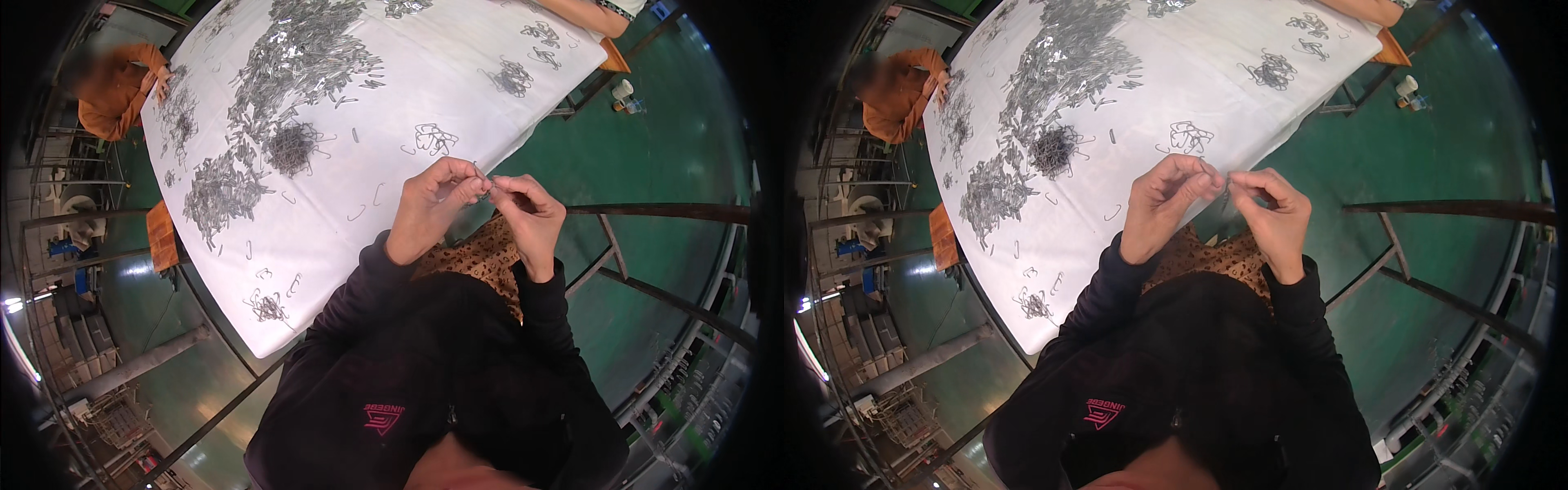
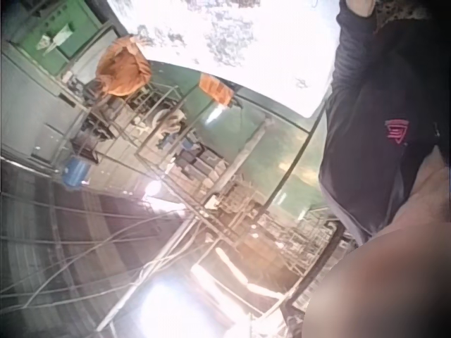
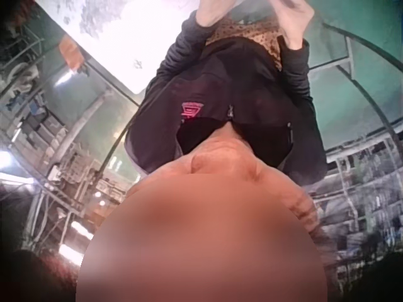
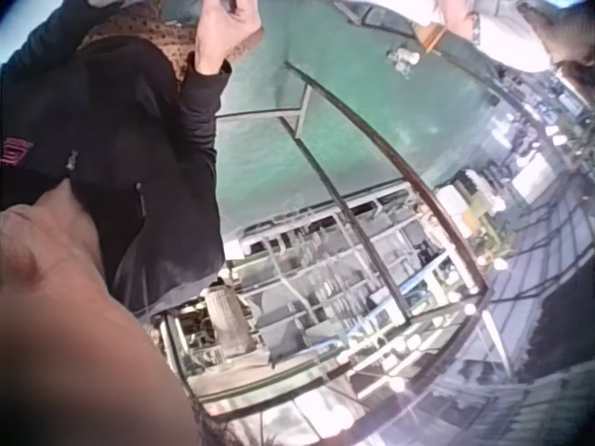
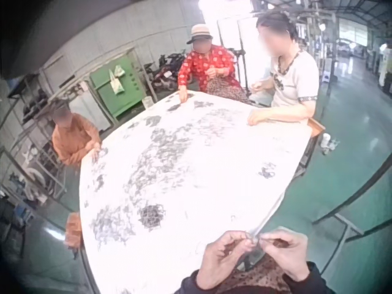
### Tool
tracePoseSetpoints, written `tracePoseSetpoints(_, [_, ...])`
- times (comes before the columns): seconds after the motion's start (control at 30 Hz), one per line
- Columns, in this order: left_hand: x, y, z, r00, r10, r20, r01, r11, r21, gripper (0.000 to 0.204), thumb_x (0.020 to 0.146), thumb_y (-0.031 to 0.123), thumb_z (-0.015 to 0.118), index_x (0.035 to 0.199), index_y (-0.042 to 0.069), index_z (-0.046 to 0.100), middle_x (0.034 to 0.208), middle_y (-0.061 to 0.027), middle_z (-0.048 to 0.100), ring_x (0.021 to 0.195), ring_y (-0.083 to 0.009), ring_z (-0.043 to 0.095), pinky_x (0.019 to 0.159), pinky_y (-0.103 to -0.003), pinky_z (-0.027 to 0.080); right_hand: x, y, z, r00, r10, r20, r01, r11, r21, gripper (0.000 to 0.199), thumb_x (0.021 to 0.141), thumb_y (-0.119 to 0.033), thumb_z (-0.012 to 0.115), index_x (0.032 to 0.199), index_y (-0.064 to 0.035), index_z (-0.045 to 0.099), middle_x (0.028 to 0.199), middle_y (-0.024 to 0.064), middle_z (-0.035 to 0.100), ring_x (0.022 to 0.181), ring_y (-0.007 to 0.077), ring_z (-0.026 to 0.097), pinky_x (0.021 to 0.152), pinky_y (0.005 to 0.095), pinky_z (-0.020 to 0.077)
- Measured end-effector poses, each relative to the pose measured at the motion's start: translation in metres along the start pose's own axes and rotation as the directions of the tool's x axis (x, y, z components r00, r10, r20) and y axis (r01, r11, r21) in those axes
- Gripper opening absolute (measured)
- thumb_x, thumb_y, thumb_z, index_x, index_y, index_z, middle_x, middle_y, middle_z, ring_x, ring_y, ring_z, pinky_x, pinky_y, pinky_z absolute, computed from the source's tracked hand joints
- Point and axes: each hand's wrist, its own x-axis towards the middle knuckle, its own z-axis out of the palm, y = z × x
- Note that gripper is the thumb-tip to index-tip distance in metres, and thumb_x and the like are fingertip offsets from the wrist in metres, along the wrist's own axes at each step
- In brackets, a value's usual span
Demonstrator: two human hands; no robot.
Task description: The person repeatedly picks up small metallic pieces from a large white sheet, links them together by hand, and hangs the resulting chains on a nearby metal frame. Other people at the table perform similar actions.
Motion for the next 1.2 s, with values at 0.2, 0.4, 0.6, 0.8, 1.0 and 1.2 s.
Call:
tracePoseSetpoints(0.2, [0.007, -0.01, 0.001, 0.999, 0.011, 0.037, -0.013, 0.998, 0.056, 0.009, 0.093, 0.005, 0.058, 0.1, 0.0, 0.06, 0.101, -0.0039, 0.057, 0.089, -0.0108, 0.058, 0.08, -0.026, 0.049, -0.001, 0.0, -0.002, 1.0, -0.021, 0.001, 0.021, 1.0, -0.014, 0.015, 0.077, 0.007, 0.068, 0.09, 0.0002, 0.072, 0.076, 0.0005, 0.062, 0.071, 0.0064, 0.056, 0.066, 0.0197, 0.0444])
tracePoseSetpoints(0.4, [0.012, -0.026, 0.001, 0.998, 0.064, -0.016, -0.06, 0.985, 0.165, 0.008, 0.093, 0.005, 0.059, 0.099, 0.001, 0.062, 0.099, -0.0036, 0.06, 0.09, -0.0115, 0.059, 0.082, -0.027, 0.049, 0.005, 0.007, -0.004, 0.997, 0.02, 0.076, -0.012, 0.995, -0.103, 0.016, 0.078, 0.006, 0.067, 0.091, -0.0007, 0.072, 0.075, 0.0015, 0.062, 0.069, 0.0073, 0.057, 0.064, 0.0202, 0.0442])
tracePoseSetpoints(0.6, [0.011, -0.027, 0.003, 0.989, 0.144, -0.029, -0.133, 0.964, 0.229, 0.011, 0.094, 0.006, 0.056, 0.1, 0.001, 0.063, 0.097, -0.0054, 0.068, 0.093, -0.0118, 0.061, 0.088, -0.027, 0.047, 0.016, 0.009, -0.011, 0.996, -0.001, 0.093, 0.006, 0.999, -0.054, 0.019, 0.081, 0.005, 0.066, 0.098, -0.0013, 0.072, 0.081, 0.0021, 0.064, 0.07, 0.0083, 0.058, 0.065, 0.0206, 0.0453])
tracePoseSetpoints(0.8, [0.007, -0.025, -0.008, 0.983, 0.182, -0.023, -0.159, 0.907, 0.39, 0.008, 0.092, 0.004, 0.058, 0.092, -0.001, 0.064, 0.091, -0.0085, 0.069, 0.089, -0.0147, 0.064, 0.084, -0.027, 0.049, 0.073, 0.0, -0.021, 0.999, -0.053, 0.012, 0.053, 0.996, -0.07, 0.018, 0.088, -0.001, 0.063, 0.105, 0.0028, 0.069, 0.087, 0.009, 0.069, 0.074, 0.0125, 0.063, 0.067, 0.0239, 0.0506])
tracePoseSetpoints(1.0, [-0.009, -0.028, -0.016, 0.98, 0.199, -0.028, -0.164, 0.874, 0.456, 0.009, 0.088, 0.007, 0.064, 0.096, 0.002, 0.065, 0.093, -0.0097, 0.068, 0.087, -0.0219, 0.065, 0.078, -0.03, 0.05, 0.181, 0.067, 0.072, 0.876, 0.018, 0.482, 0.148, 0.941, -0.305, 0.023, 0.088, -0.008, 0.061, 0.108, 0.002, 0.068, 0.087, 0.0132, 0.07, 0.074, 0.0149, 0.066, 0.069, 0.0266, 0.0514])
tracePoseSetpoints(1.2, [-0.029, -0.036, -0.023, 0.987, 0.153, -0.041, -0.12, 0.891, 0.438, 0.009, 0.089, 0.007, 0.063, 0.097, 0.003, 0.065, 0.093, -0.0098, 0.067, 0.085, -0.0217, 0.064, 0.076, -0.03, 0.05, 0.228, 0.14, 0.17, 0.656, -0.371, 0.657, 0.707, 0.605, -0.365, 0.017, 0.079, 0.001, 0.054, 0.09, 0.0024, 0.067, 0.09, 0.022, 0.065, 0.089, 0.0373, 0.062, 0.079, 0.0428, 0.0494])
